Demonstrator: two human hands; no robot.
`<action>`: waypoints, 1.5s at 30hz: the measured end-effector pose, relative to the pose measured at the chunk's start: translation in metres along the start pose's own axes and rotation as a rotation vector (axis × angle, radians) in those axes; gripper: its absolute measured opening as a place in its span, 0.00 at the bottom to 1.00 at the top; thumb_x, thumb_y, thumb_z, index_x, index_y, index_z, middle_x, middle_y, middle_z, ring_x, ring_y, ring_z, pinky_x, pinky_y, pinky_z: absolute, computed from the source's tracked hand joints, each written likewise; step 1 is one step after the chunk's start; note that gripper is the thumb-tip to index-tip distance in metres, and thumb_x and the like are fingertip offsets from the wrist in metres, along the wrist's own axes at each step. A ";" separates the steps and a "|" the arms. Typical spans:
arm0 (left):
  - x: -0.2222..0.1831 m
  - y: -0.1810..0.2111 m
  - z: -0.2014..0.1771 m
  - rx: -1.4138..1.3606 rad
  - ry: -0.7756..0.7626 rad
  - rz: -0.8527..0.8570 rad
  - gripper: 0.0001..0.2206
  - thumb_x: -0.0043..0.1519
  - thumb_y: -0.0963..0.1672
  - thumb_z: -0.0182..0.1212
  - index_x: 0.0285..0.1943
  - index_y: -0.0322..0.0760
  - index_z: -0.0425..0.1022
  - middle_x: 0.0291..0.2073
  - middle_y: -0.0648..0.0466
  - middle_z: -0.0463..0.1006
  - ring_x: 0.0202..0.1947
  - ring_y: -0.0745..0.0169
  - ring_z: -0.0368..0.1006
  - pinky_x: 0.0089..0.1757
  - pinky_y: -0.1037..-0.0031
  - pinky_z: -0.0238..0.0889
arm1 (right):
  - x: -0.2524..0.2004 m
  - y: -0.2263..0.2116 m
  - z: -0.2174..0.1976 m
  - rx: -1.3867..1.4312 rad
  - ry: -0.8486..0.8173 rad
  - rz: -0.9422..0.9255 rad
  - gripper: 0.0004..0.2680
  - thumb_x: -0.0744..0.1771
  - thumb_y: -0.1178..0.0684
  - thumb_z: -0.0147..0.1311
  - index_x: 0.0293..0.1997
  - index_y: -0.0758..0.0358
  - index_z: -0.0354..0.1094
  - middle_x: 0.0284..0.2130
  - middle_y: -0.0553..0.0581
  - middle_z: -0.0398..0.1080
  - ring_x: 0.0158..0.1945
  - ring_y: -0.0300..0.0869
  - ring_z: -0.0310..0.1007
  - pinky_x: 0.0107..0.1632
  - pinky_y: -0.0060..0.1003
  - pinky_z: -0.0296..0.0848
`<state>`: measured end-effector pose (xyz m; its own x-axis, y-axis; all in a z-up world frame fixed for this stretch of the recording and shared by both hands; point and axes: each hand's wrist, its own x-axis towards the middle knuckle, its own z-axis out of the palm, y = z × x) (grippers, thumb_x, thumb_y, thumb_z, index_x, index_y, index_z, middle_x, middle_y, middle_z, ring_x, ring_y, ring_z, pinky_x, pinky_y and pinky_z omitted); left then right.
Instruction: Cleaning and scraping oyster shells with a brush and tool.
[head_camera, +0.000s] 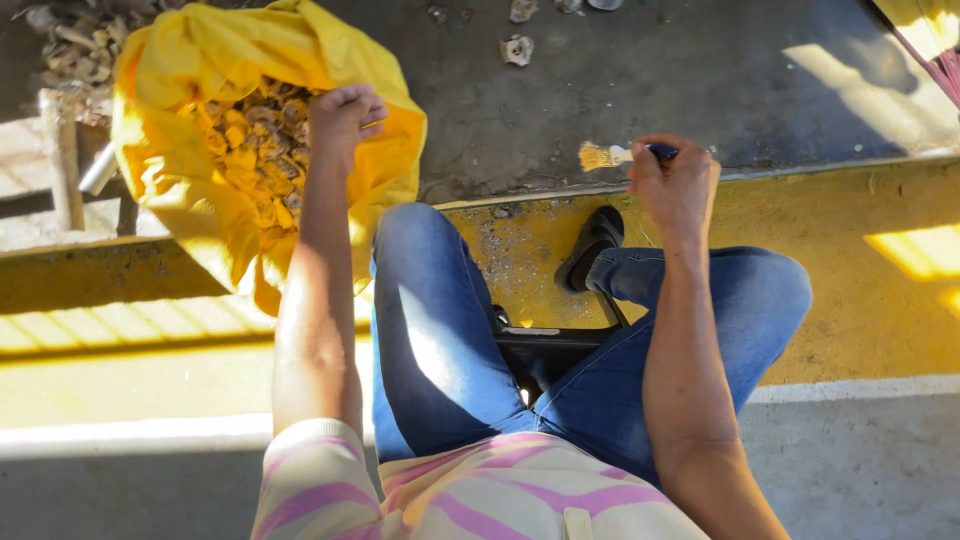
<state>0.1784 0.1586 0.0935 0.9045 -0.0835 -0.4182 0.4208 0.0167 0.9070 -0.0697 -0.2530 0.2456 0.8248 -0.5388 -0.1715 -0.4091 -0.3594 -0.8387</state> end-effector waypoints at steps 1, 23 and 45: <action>-0.003 -0.012 -0.042 0.147 0.096 0.040 0.08 0.63 0.40 0.60 0.50 0.34 0.78 0.39 0.51 0.84 0.37 0.61 0.81 0.37 0.73 0.75 | -0.001 0.001 0.002 -0.004 -0.005 -0.021 0.05 0.70 0.58 0.57 0.47 0.67 0.77 0.27 0.57 0.78 0.24 0.34 0.78 0.25 0.28 0.76; -0.066 -0.077 -0.108 0.972 0.381 0.174 0.08 0.68 0.39 0.51 0.44 0.33 0.77 0.39 0.48 0.85 0.32 0.58 0.83 0.31 0.67 0.77 | -0.022 -0.011 0.024 -0.177 -0.082 -0.133 0.05 0.70 0.58 0.59 0.48 0.68 0.77 0.28 0.59 0.78 0.27 0.37 0.78 0.29 0.30 0.76; -0.117 -0.079 0.186 0.299 -0.053 -0.042 0.06 0.60 0.38 0.60 0.36 0.23 0.79 0.23 0.44 0.83 0.20 0.63 0.81 0.23 0.74 0.75 | -0.025 0.021 0.063 0.352 -0.070 -0.069 0.06 0.70 0.57 0.56 0.46 0.71 0.76 0.25 0.57 0.77 0.25 0.35 0.78 0.27 0.30 0.78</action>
<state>0.0263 -0.0181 0.0802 0.8785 -0.1295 -0.4599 0.4123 -0.2810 0.8667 -0.0747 -0.1990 0.2002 0.8754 -0.4646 -0.1334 -0.2024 -0.1017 -0.9740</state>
